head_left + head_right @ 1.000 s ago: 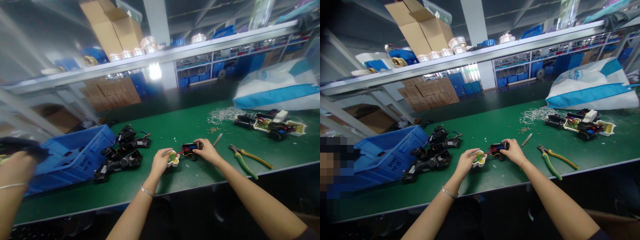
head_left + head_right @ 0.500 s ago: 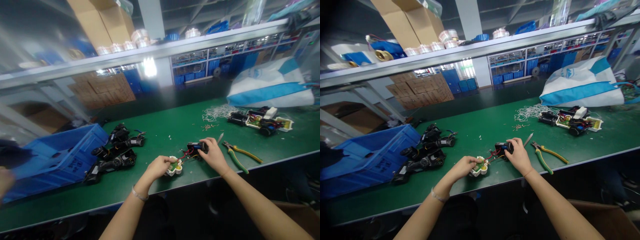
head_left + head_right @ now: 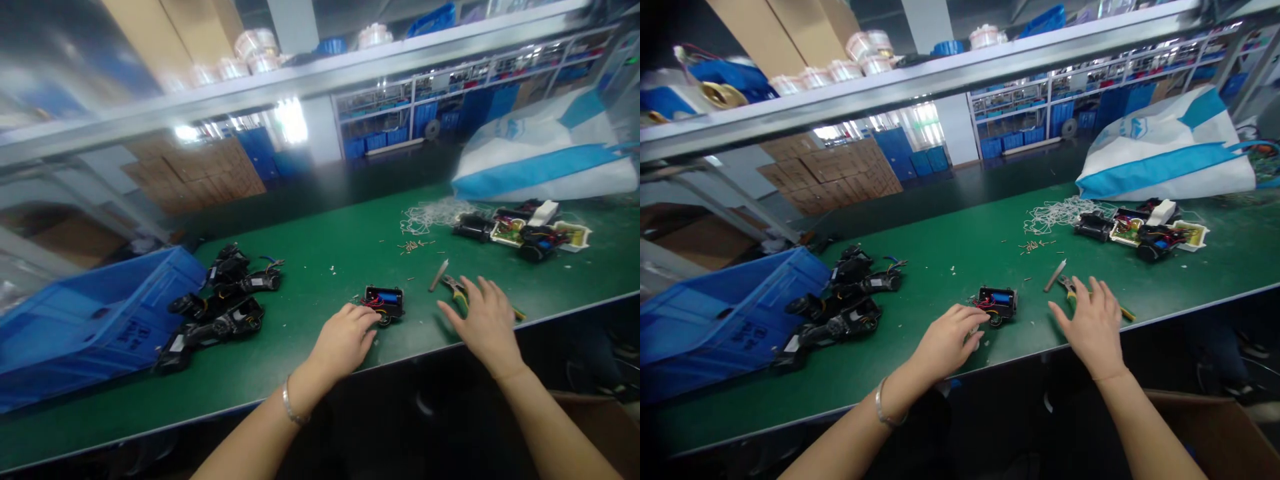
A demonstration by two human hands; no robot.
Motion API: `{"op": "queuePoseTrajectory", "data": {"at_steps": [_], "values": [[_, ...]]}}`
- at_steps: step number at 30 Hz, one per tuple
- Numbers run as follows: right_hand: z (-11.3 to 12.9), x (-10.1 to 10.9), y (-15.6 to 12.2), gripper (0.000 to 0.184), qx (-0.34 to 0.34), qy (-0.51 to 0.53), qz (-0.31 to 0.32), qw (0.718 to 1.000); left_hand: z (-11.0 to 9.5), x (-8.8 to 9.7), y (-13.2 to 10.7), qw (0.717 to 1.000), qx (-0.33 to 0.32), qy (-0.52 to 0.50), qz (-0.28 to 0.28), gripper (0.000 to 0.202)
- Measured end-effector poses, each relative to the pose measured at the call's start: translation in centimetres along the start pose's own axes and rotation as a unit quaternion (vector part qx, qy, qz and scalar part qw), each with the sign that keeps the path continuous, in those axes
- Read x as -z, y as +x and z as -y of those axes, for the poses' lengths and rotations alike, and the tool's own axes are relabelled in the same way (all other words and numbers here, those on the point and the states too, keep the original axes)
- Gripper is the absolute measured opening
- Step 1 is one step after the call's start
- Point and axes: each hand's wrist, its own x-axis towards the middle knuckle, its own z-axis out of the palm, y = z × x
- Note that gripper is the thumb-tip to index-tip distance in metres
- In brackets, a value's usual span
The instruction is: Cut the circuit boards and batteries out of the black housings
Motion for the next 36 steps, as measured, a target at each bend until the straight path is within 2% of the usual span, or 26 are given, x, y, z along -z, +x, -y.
{"op": "queuePoseTrajectory", "data": {"at_steps": [2, 4, 7, 12, 16, 18, 19, 20, 21, 23, 25, 27, 28, 30, 33, 36], "values": [[-1.5, -0.1, -0.8, 0.068, -0.016, -0.066, 0.003, 0.998, 0.5, -0.9, 0.4, 1.000, 0.009, 0.026, 0.000, 0.034], [-2.2, -0.3, -1.4, 0.063, -0.015, -0.100, 0.011, 0.995, 1.0, -1.5, 0.7, 0.998, 0.022, 0.055, -0.002, 0.036], [-2.0, -0.4, -1.6, 0.054, -0.016, -0.116, 0.019, 0.993, 1.4, -1.7, 1.0, 0.994, 0.044, 0.097, -0.011, 0.040], [-1.5, -0.3, -1.7, 0.052, -0.033, -0.105, 0.034, 0.993, 1.6, -1.3, 1.1, 0.989, 0.069, 0.126, -0.016, 0.048], [-2.2, 0.1, -1.8, 0.057, -0.034, -0.018, 0.050, 0.998, 1.5, -1.2, 1.2, 0.987, 0.081, 0.137, -0.013, 0.043], [-2.4, 0.8, -2.0, 0.057, -0.075, 0.092, 0.053, 0.992, 1.5, -1.4, 1.3, 0.987, 0.086, 0.134, -0.016, 0.037], [-2.3, 1.3, -2.3, 0.056, -0.118, 0.166, 0.058, 0.977, 1.4, -1.5, 1.3, 0.988, 0.088, 0.128, -0.019, 0.036], [-2.1, 2.0, -2.6, 0.054, -0.172, 0.252, 0.073, 0.949, 1.4, -1.6, 1.4, 0.988, 0.090, 0.121, -0.022, 0.035], [-1.6, 2.8, -3.1, 0.053, -0.228, 0.344, 0.103, 0.905, 1.3, -1.7, 1.4, 0.989, 0.091, 0.112, -0.025, 0.034], [0.1, 4.5, -4.4, 0.050, -0.317, 0.503, 0.198, 0.779, 1.1, -1.9, 1.5, 0.991, 0.092, 0.090, -0.026, 0.035], [2.3, 5.8, -5.7, 0.046, -0.353, 0.597, 0.311, 0.650, 0.9, -2.1, 1.6, 0.994, 0.089, 0.066, -0.024, 0.033], [4.4, 6.4, -6.6, 0.042, -0.362, 0.637, 0.387, 0.560, 0.7, -2.2, 1.6, 0.996, 0.072, 0.043, -0.014, 0.035], [5.2, 6.3, -6.9, 0.041, -0.367, 0.649, 0.407, 0.528, 0.7, -2.2, 1.6, 0.998, 0.058, 0.032, -0.007, 0.039], [6.1, 5.8, -7.0, 0.040, -0.383, 0.670, 0.414, 0.482, 0.8, -2.3, 1.4, 1.000, 0.025, 0.004, 0.008, 0.052], [6.1, 4.6, -6.3, 0.037, -0.416, 0.694, 0.388, 0.441, 1.4, -2.4, 1.1, 0.998, 0.006, -0.062, 0.018, 0.069], [5.7, 3.9, -5.4, 0.035, -0.427, 0.714, 0.375, 0.409, 2.1, -2.3, 0.6, 0.990, 0.042, -0.130, 0.028, 0.078]]}}
